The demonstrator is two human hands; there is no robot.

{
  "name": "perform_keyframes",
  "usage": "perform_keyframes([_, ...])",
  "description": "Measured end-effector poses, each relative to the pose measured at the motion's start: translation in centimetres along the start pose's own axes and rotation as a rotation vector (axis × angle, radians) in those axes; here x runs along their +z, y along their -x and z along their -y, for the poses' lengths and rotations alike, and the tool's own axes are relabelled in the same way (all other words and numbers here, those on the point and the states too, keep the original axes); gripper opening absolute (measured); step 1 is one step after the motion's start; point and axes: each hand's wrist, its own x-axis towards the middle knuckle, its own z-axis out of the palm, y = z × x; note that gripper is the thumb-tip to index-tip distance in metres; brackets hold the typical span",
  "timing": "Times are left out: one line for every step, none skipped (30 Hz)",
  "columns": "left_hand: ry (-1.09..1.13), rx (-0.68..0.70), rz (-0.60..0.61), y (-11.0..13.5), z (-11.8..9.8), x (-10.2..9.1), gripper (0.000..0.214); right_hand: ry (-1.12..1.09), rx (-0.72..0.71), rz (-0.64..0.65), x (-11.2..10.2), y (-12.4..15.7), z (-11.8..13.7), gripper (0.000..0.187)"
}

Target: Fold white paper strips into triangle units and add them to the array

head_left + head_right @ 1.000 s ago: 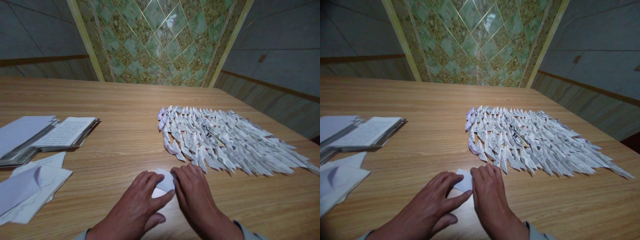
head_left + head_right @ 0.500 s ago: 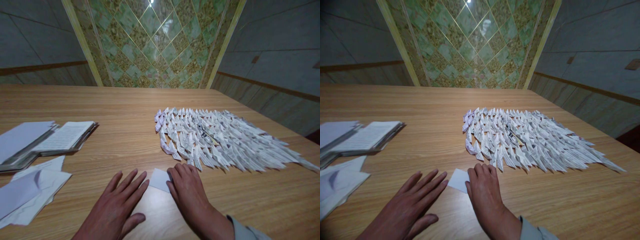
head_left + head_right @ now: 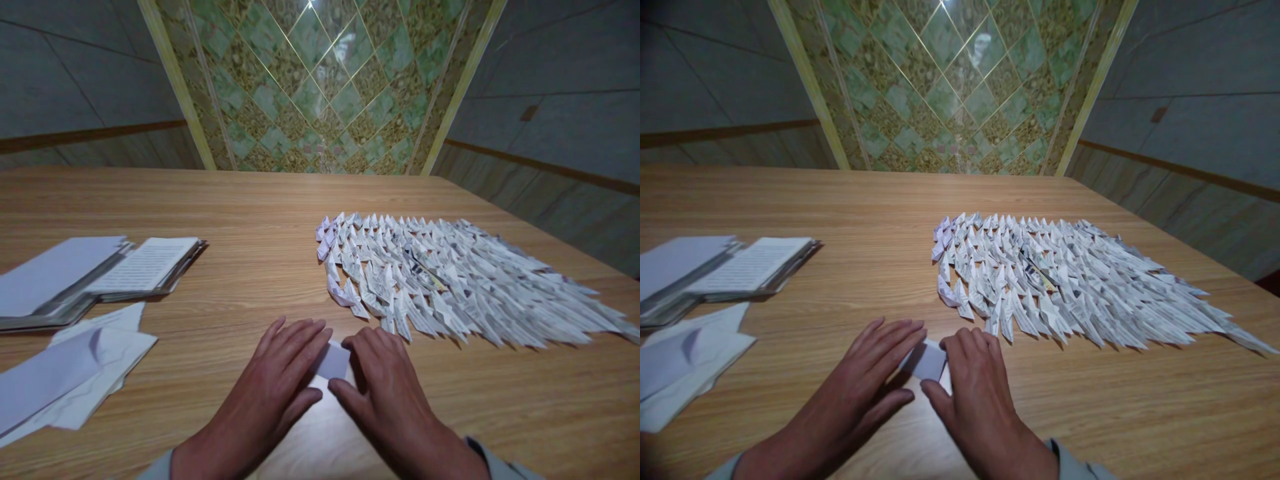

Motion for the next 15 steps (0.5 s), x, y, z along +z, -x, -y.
perform_keyframes([0.002,0.003,-0.014,-0.1,-0.1,0.1,0.05,-0.007,-0.035,0.007,0.1,0.0,0.0,0.024])
perform_keyframes([0.007,0.002,-0.032,-0.1,-0.2,0.2,0.043,-0.015,-0.082,0.01,0.1,0.0,0.1,0.021])
perform_keyframes([0.014,-0.002,-0.053,-0.1,-0.3,0.3,0.034,-0.024,-0.137,0.015,0.1,0.1,0.1,0.02])
perform_keyframes([0.022,-0.006,-0.074,-0.1,-0.3,0.4,0.025,-0.034,-0.189,0.02,0.1,0.1,0.2,0.019])
perform_keyframes([0.027,-0.008,-0.09,-0.1,-0.3,0.4,0.019,-0.044,-0.229,0.029,0.1,0.1,0.3,0.019])
perform_keyframes([0.028,-0.009,-0.096,-0.1,-0.3,0.4,0.021,-0.052,-0.256,0.046,0.1,0.1,0.3,0.018])
perform_keyframes([0.026,-0.01,-0.094,-0.1,-0.2,0.3,0.025,-0.058,-0.269,0.071,0.1,0.1,0.4,0.018])
perform_keyframes([0.024,-0.013,-0.083,-0.1,-0.2,0.1,0.027,-0.064,-0.271,0.1,0.2,0.1,0.4,0.018])
perform_keyframes([0.029,-0.017,-0.067,0.0,-0.2,-0.1,0.027,-0.069,-0.263,0.126,0.2,0.2,0.4,0.018])
perform_keyframes([0.044,-0.024,-0.045,0.1,-0.2,-0.3,0.026,-0.074,-0.251,0.148,0.3,0.2,0.3,0.018])
perform_keyframes([0.068,-0.029,-0.024,0.2,-0.3,-0.5,0.024,-0.079,-0.24,0.165,0.4,0.3,0.3,0.019])
perform_keyframes([0.096,-0.033,-0.006,0.3,-0.4,-0.8,0.022,-0.085,-0.231,0.175,0.4,0.4,0.2,0.019])
perform_keyframes([0.128,-0.037,0.013,0.4,-0.6,-0.9,0.019,-0.091,-0.222,0.182,0.5,0.4,0.1,0.02])
perform_keyframes([0.157,-0.041,0.029,0.6,-0.7,-1.0,0.015,-0.1,-0.214,0.188,0.6,0.4,0.0,0.02])
perform_keyframes([0.182,-0.044,0.037,0.8,-0.8,-1.0,0.009,-0.112,-0.206,0.196,0.6,0.4,-0.1,0.021])
